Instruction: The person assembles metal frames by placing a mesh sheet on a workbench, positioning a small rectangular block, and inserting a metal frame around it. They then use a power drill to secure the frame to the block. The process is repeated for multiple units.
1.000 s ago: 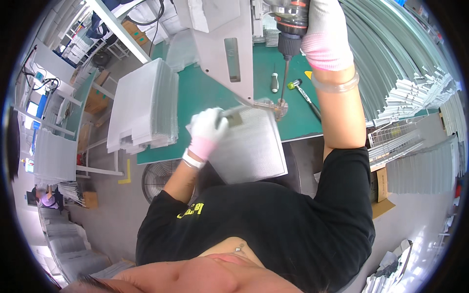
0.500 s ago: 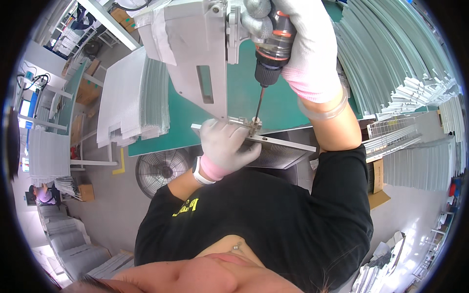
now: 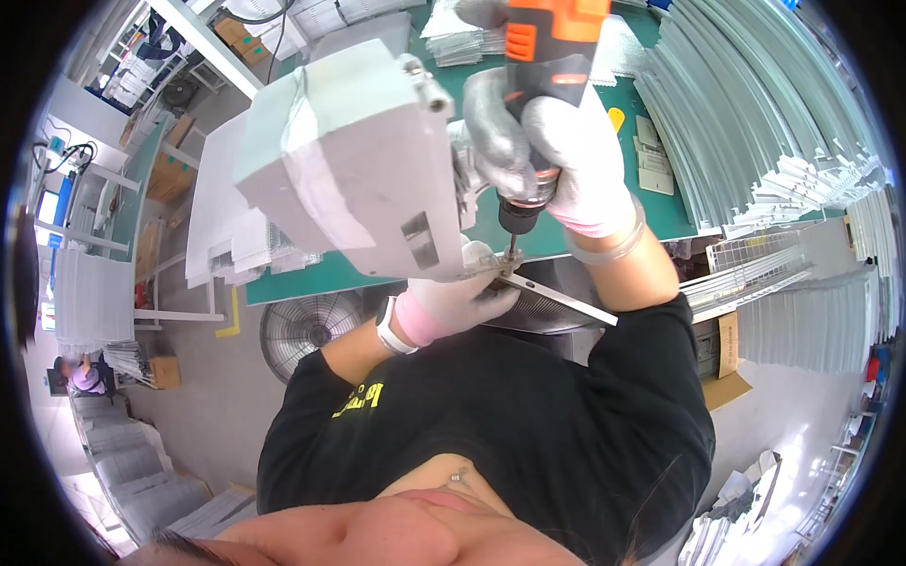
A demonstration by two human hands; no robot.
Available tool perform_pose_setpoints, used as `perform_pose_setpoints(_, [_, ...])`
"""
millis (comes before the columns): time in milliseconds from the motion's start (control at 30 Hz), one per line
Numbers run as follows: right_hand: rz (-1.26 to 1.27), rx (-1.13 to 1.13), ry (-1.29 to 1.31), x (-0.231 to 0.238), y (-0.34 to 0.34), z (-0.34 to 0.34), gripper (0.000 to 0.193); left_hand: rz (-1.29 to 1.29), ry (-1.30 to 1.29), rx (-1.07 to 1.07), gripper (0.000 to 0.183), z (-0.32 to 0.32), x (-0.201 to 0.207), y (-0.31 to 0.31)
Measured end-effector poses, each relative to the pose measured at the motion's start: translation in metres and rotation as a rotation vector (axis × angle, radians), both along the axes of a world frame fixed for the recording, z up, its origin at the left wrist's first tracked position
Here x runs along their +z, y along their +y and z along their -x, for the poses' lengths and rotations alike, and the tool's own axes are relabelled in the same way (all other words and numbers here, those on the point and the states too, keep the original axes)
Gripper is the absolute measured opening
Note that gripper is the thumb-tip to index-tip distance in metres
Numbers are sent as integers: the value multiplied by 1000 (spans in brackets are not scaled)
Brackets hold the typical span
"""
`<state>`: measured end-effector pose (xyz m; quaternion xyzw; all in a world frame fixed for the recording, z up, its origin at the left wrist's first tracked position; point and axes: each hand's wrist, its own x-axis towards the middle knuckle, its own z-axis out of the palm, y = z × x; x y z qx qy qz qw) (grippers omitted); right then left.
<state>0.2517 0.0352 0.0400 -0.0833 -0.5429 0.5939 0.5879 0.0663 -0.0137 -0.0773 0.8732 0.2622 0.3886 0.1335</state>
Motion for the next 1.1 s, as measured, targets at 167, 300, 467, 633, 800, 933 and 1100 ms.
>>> perform_pose_setpoints(167, [-43, 72, 134, -3, -6, 7, 76, -10, 31, -66, 39, -4, 11, 6])
perform_pose_setpoints(300, [-67, 135, 170, -18, -2, 3, 75, 36, -50, -113, 33, -10, -21, 10])
perform_pose_setpoints(467, [-17, 258, 226, -26, -3, 4, 72, 300, -79, -159, 28, -11, -37, 5])
perform_pose_setpoints(633, [-47, 164, 208, -17, 9, 11, 65, 22, -57, -101, 41, -2, -15, 16])
perform_pose_setpoints(800, [110, -65, 221, 19, 42, -12, 46, -51, 96, 34, 42, 8, 17, 21])
perform_pose_setpoints(933, [-19, -577, -41, 105, 45, -9, 48, -218, 36, 105, 26, 22, 11, 31])
perform_pose_setpoints(1100, [-542, -988, -532, 154, 65, -66, 63, -242, 132, 97, 35, 41, 49, 39])
